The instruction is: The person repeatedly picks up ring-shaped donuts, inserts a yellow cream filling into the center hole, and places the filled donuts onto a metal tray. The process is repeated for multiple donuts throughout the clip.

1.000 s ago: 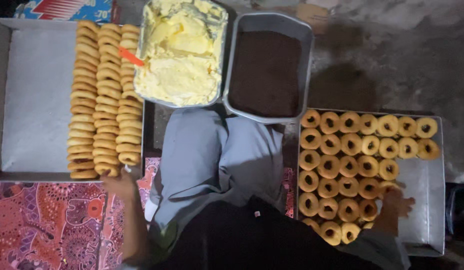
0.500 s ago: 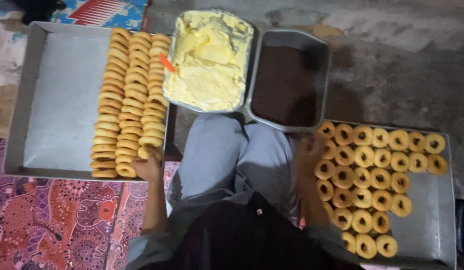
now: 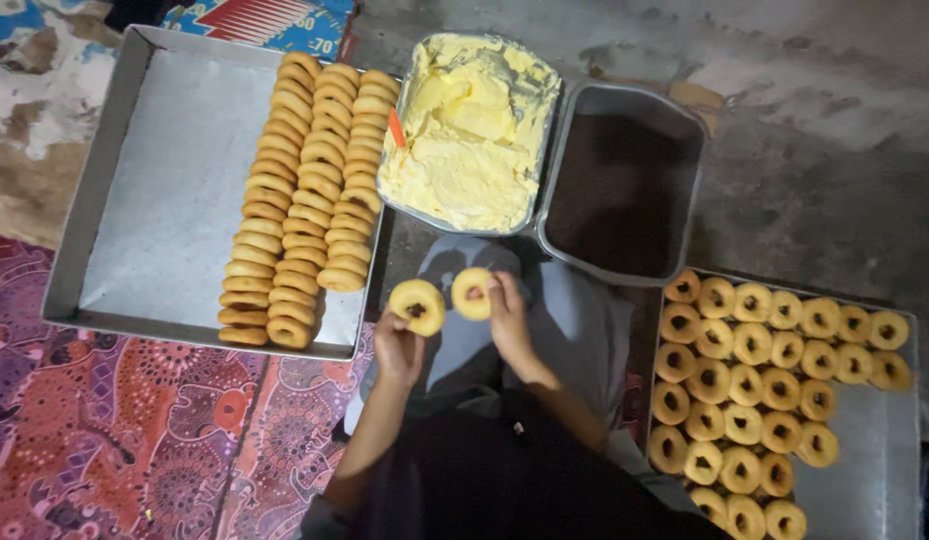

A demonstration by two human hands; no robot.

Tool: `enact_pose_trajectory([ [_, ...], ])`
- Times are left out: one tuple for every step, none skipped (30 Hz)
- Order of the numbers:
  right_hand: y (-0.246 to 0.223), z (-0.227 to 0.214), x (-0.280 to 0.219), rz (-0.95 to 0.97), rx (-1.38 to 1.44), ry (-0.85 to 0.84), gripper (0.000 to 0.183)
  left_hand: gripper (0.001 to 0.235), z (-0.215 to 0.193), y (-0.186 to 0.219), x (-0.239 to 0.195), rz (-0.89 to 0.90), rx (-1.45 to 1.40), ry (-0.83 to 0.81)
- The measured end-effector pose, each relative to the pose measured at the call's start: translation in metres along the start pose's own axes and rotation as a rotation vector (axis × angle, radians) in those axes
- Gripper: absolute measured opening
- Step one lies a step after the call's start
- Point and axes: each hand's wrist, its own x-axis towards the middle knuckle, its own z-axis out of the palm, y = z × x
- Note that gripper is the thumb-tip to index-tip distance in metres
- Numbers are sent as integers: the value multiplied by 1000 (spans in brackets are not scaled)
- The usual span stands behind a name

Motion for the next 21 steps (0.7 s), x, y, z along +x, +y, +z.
enact_pose_trajectory([
  [-10, -1, 4, -26, 4, -12, 31, 48, -3, -4, 5, 8, 67, 27],
  [-21, -2, 6, -50, 11, -25, 31, 43, -5, -9, 11, 18, 135, 54],
  [-33, -1, 6, -74, 17, -38, 32, 38, -5, -14, 16, 27, 204, 81],
  [-45, 4, 2, -135, -66, -163, 34, 37, -3, -20, 20, -22, 159, 112],
  [-57, 9, -2, -195, -149, -289, 36, 36, 1, -27, 24, -70, 113, 144],
  [-70, 15, -5, -253, -230, -416, 38, 37, 3, -29, 27, -117, 69, 177],
  [-82, 19, -4, -385, -337, -452, 39, 41, 6, -29, 30, -148, 39, 156],
  [-93, 22, 4, -518, -446, -488, 41, 45, 8, -28, 35, -177, 9, 132],
  [-103, 25, 14, -652, -554, -521, 43, 50, 10, -25, 41, -206, -22, 109],
  [-111, 29, 26, -632, -582, -542, 42, 49, 12, -23, 44, -225, -10, 118],
  [-118, 33, 39, -611, -609, -564, 41, 48, 14, -19, 48, -245, 2, 128],
  [-123, 37, 51, -593, -634, -588, 41, 48, 14, -16, 53, -259, 15, 138],
  [-126, 41, 63, -583, -657, -619, 44, 46, 15, -13, 58, -268, 44, 167],
  [-126, 45, 73, -572, -678, -654, 48, 44, 15, -10, 63, -274, 73, 199],
  [-125, 49, 81, -562, -698, -688, 51, 43, 16, -9, 69, -280, 102, 231],
  [-123, 52, 88, -561, -681, -690, 49, 43, 16, -8, 74, -244, 99, 206],
  [-119, 54, 94, -561, -665, -692, 48, 44, 17, -9, 80, -207, 97, 181],
  [-113, 56, 101, -560, -647, -692, 46, 44, 18, -8, 86, -172, 96, 154],
  [-107, 57, 110, -583, -677, -625, 44, 46, 18, -7, 92, -150, 99, 171],
  [-101, 55, 120, -604, -708, -558, 42, 48, 18, -5, 96, -128, 100, 188],
  [-95, 54, 131, -624, -738, -491, 40, 51, 18, -2, 100, -106, 101, 205],
])
